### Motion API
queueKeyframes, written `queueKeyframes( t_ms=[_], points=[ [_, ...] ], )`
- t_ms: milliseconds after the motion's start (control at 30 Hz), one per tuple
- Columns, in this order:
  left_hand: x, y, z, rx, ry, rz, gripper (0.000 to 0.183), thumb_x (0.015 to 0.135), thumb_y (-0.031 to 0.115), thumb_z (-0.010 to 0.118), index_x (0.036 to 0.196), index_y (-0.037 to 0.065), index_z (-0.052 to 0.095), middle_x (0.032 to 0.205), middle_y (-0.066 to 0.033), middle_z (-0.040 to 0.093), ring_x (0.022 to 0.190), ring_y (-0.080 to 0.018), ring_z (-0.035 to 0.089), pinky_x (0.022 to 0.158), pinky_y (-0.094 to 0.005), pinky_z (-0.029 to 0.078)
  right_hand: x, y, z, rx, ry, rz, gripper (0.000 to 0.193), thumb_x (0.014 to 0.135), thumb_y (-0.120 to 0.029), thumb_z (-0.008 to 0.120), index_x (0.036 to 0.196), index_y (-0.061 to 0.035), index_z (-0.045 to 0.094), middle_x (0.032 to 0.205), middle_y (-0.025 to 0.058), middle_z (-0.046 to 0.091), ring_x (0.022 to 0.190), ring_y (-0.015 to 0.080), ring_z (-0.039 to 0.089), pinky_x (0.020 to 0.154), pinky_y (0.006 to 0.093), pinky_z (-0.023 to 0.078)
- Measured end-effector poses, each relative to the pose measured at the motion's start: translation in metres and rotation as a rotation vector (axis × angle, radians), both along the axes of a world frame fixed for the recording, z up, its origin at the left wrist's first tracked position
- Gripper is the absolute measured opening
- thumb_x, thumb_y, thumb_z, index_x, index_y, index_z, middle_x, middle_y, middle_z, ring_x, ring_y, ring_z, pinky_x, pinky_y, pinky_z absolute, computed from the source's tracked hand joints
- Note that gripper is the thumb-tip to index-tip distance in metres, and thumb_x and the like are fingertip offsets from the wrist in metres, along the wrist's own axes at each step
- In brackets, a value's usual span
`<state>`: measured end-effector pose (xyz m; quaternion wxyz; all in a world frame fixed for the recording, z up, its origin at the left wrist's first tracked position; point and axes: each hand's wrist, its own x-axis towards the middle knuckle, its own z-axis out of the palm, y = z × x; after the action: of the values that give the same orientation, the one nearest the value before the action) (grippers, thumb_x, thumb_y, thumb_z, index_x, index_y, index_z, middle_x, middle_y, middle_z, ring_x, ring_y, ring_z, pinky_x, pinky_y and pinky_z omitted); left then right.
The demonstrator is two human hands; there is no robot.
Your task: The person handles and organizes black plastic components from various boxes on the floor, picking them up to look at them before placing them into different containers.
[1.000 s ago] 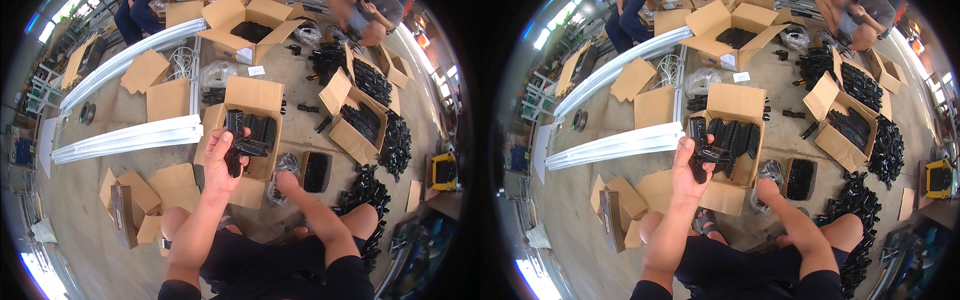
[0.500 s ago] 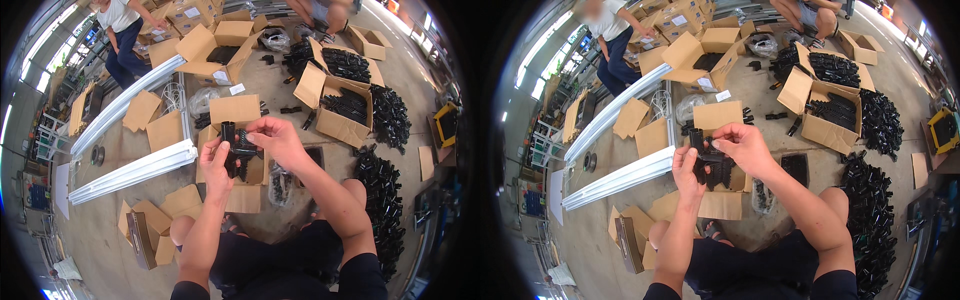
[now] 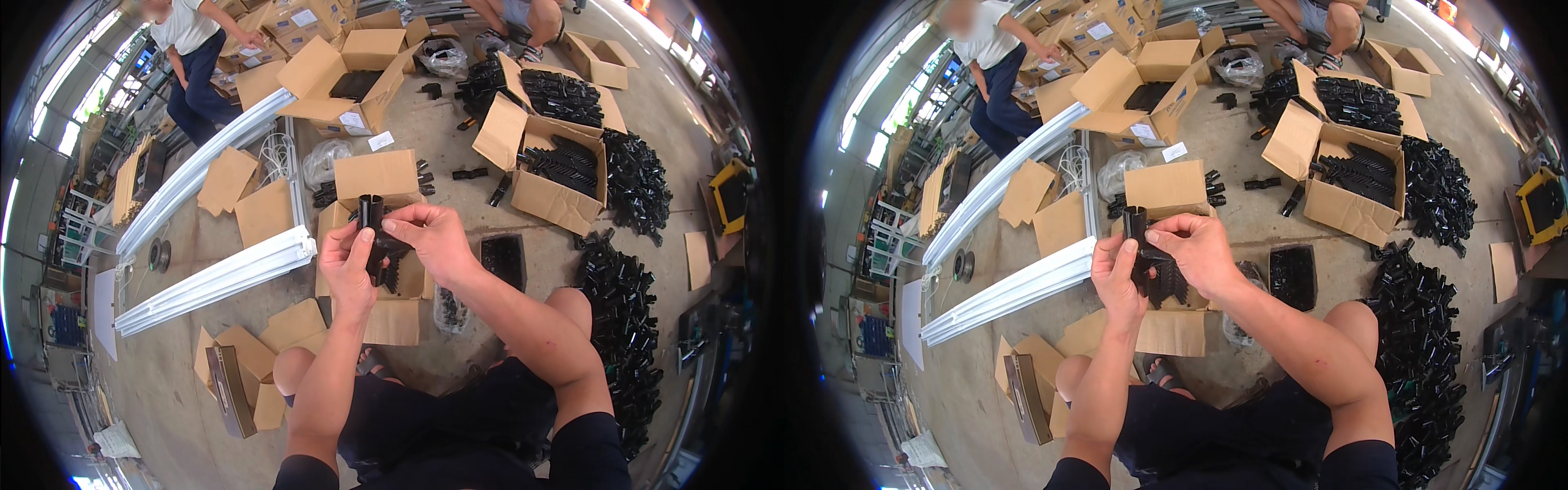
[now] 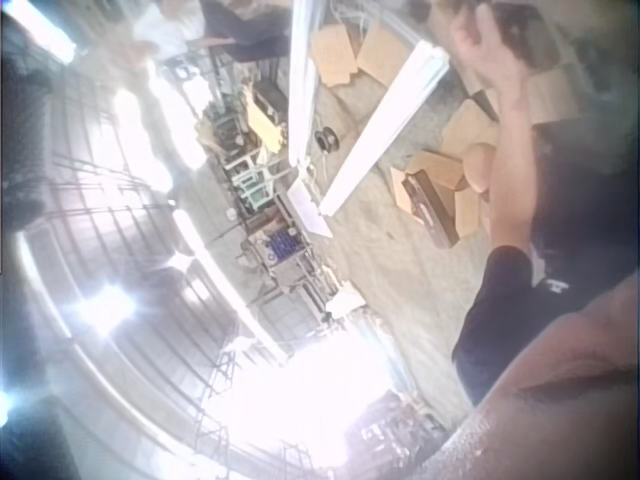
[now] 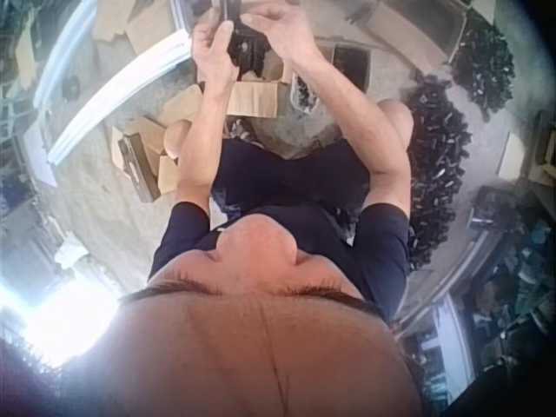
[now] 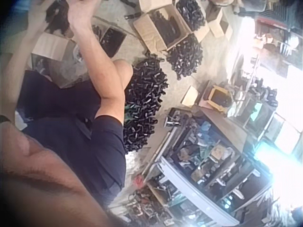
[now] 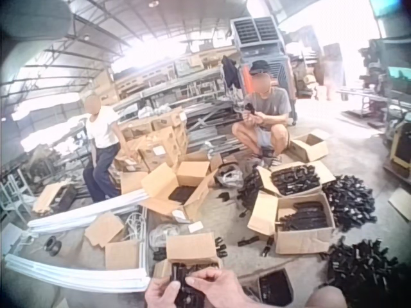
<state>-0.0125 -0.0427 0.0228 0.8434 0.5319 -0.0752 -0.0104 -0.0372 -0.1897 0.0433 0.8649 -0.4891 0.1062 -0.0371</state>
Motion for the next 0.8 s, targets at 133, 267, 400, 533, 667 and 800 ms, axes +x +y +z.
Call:
queueKeyframes(
  t_ms=[133,267,400,533,667,800],
  points=[
    [0.004,0.0,-0.006,-0.014,0.007,0.028,0.018,0.094,0.006,0.07,0.109,0.001,0.061,0.088,-0.0095,0.071,0.061,-0.0092,0.065,0.049,-0.0237,0.057,0.002,0.005,0.002,0.035,0.038,-0.001,0.012,0.093,-0.004,0.072,0.095,0.0078,0.07,0.084,0.0092,0.071,0.068,0.0112,0.065,0.057,0.0274,0.057],
    [0.007,0.0,-0.004,-0.007,-0.008,0.031,0.018,0.094,0.005,0.07,0.109,0.001,0.061,0.088,-0.0099,0.072,0.061,-0.0091,0.065,0.049,-0.0236,0.057,0.006,0.005,0.001,0.021,0.028,0.005,0.013,0.094,-0.005,0.071,0.094,0.008,0.07,0.083,0.0086,0.07,0.066,0.0114,0.065,0.055,0.0284,0.058],
    [0.007,0.0,-0.003,-0.011,-0.008,0.027,0.018,0.094,0.005,0.07,0.109,0.001,0.061,0.089,-0.0101,0.072,0.062,-0.0092,0.066,0.05,-0.0237,0.057,0.01,0.004,-0.005,0.009,0.003,0.003,0.013,0.094,-0.005,0.07,0.093,0.0079,0.069,0.083,0.0083,0.07,0.066,0.0112,0.065,0.054,0.0286,0.058],
    [0.007,0.0,-0.001,0.033,-0.008,0.033,0.012,0.096,0.004,0.066,0.106,0.001,0.061,0.09,-0.0097,0.071,0.063,-0.0103,0.065,0.048,-0.0238,0.055,0.008,0.007,-0.002,0.016,0.014,0.006,0.012,0.094,-0.005,0.07,0.093,0.0073,0.07,0.083,0.0082,0.071,0.067,0.0107,0.064,0.056,0.027,0.056],
    [0.006,0.0,-0.004,0.041,0.008,0.047,0.012,0.096,0.003,0.066,0.106,0.0,0.06,0.095,-0.0109,0.072,0.07,-0.0111,0.067,0.055,-0.0237,0.056,0.005,0.012,-0.005,-0.109,0.018,-0.046,0.012,0.093,-0.005,0.071,0.094,0.0071,0.071,0.085,0.0082,0.071,0.072,0.0105,0.065,0.062,0.0274,0.055],
    [0.004,-0.003,-0.003,0.064,-0.016,0.041,0.013,0.096,0.003,0.066,0.107,0.0,0.06,0.102,-0.0139,0.073,0.08,-0.0125,0.069,0.066,-0.025,0.058,0.006,0.01,-0.02,-0.253,-0.047,-0.067,0.015,0.091,-0.007,0.073,0.096,0.0071,0.072,0.086,0.0089,0.071,0.075,0.0116,0.065,0.066,0.0299,0.054]
  ],
)
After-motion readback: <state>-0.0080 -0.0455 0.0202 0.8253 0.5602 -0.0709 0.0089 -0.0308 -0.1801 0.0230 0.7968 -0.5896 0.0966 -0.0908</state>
